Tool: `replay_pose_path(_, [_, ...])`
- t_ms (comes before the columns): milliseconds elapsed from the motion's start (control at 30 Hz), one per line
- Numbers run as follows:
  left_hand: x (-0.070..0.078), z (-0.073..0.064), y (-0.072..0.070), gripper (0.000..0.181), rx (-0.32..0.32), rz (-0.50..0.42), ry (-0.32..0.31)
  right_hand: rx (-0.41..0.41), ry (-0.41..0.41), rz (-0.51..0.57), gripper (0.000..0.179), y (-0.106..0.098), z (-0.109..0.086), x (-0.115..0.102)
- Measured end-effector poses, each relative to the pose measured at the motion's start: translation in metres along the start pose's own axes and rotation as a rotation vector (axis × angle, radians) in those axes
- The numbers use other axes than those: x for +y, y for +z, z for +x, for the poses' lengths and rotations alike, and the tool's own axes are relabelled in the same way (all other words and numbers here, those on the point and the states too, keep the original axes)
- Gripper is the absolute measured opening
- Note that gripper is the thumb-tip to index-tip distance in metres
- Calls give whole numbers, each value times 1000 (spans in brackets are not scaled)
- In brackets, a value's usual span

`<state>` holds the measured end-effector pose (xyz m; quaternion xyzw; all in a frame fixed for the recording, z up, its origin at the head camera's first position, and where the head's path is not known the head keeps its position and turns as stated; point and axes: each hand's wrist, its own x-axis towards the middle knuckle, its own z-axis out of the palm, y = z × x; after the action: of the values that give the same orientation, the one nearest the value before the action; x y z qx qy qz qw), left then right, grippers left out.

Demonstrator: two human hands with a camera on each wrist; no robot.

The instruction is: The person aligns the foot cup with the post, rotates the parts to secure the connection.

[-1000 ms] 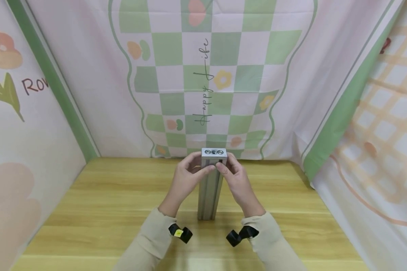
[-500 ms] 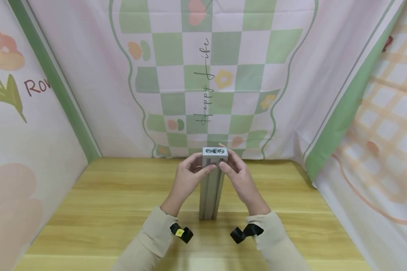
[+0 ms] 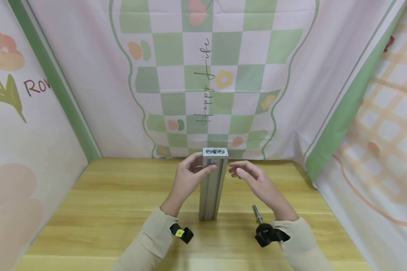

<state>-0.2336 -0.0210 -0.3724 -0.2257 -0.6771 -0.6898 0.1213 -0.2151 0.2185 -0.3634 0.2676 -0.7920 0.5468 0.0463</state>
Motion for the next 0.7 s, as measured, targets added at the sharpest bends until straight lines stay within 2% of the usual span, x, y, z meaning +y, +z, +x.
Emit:
replay_pose_path(167, [1, 0, -2, 38, -15, 2, -11, -37, 65, -90, 31, -12, -16, 13])
replay_pose_path(400, [1, -2, 0, 39, -11, 39, -36, -49, 229, -229, 35, -26, -49, 32])
replay_pose_path(700, [-4, -4, 2, 38, 6, 9, -21, 48, 337, -384, 38, -22, -87, 58])
